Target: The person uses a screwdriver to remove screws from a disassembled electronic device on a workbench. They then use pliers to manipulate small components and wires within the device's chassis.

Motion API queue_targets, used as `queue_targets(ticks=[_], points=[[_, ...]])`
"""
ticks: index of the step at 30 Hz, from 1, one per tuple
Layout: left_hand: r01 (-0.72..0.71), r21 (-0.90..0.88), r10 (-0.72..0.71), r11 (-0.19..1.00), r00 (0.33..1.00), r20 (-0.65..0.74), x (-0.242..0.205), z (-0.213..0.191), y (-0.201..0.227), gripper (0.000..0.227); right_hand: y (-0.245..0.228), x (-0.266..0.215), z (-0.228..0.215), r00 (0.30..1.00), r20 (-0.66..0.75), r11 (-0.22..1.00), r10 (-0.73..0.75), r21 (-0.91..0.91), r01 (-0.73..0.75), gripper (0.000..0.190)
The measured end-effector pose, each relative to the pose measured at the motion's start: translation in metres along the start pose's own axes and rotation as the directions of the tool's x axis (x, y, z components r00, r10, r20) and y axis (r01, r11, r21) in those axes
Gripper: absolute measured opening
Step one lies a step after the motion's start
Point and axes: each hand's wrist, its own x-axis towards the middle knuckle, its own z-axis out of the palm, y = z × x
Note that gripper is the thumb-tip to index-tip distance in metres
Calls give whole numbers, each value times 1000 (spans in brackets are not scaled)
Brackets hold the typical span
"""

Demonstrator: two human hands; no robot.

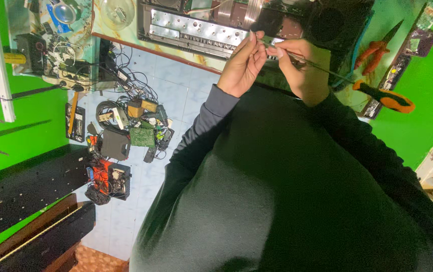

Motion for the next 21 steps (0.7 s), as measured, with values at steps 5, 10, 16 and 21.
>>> queue_targets(ticks=[5, 10, 16, 21], points=[[-39, 126, 41, 991, 999, -11, 1, -1, -3, 28, -1, 1, -5, 1000, -9, 999, -17, -51, 17, 11], [-123, 337, 148, 933, 988, -49, 4, -1, -13, 28, -1, -2, -10, 998, -34, 998, 49, -38, -50, 11], [-173, 409, 187, 896, 982, 6, 7, 9, -28, 27, 9, -7, -20, 995, -11, 990, 96, 103, -95, 13], [-161, 333, 149, 929, 987, 59, 11, 19, -36, 26, 20, -12, -20, 992, -74, 989, 99, 118, -90, 13]])
